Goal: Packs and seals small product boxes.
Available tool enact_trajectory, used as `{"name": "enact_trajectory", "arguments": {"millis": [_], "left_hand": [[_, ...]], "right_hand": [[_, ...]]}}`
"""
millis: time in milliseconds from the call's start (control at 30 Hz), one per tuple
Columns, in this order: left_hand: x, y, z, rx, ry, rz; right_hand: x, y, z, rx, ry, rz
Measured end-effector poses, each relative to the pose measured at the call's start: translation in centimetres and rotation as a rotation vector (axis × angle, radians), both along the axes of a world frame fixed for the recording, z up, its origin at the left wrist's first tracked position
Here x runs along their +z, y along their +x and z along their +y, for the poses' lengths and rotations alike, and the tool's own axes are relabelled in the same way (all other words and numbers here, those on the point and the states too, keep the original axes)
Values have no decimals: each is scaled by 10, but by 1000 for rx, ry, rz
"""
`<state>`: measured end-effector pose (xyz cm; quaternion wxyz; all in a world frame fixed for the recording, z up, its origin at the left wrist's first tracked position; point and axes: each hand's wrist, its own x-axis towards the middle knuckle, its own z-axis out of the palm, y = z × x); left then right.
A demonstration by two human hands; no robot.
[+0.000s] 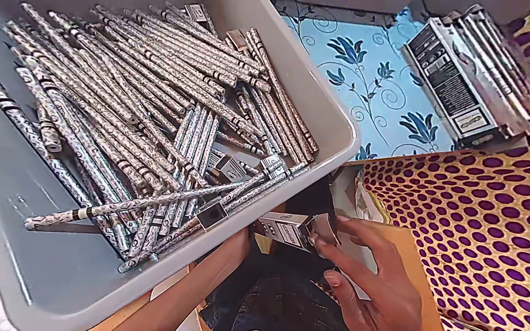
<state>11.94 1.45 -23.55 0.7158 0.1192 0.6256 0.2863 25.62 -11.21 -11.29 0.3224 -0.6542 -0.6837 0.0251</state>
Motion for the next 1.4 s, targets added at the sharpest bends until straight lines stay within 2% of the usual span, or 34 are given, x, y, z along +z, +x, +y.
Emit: {"name": "enact_trajectory", "arguments": {"millis": [133, 200, 433, 667, 733, 867, 933, 1000, 1200, 1267, 1400], "left_hand": [[-5, -2, 2, 19, -5, 14], [-15, -6, 4, -50, 13, 62], [-12, -5, -11, -30, 112, -17], [-7, -8, -10, -47, 28, 18], [4, -7, -3, -81, -1, -12], [-5, -6, -4, -126, 70, -204], [-12, -7, -11, -203, 144, -271], [-6, -5, -11, -300, 115, -258], [12, 5, -14, -622, 37, -359], [13, 6, -19, -727, 6, -407], [3, 3, -41, -924, 109, -568]], "right_hand": [[-1, -3, 2, 15, -38, -29], [1, -2, 1, 25, -70, -32], [12, 4, 10, 60, -165, 13], [21, -4, 10, 92, -250, -28], [18, -7, 12, 79, -213, -14], [7, -11, 18, 57, -22, 72], [4, -8, 23, 59, 88, 149], [5, -4, 27, 59, 171, 242], [10, 16, 24, -7, 239, 537], [6, 18, 23, -36, 277, 580], [-10, 22, 18, -76, 330, 593]]}}
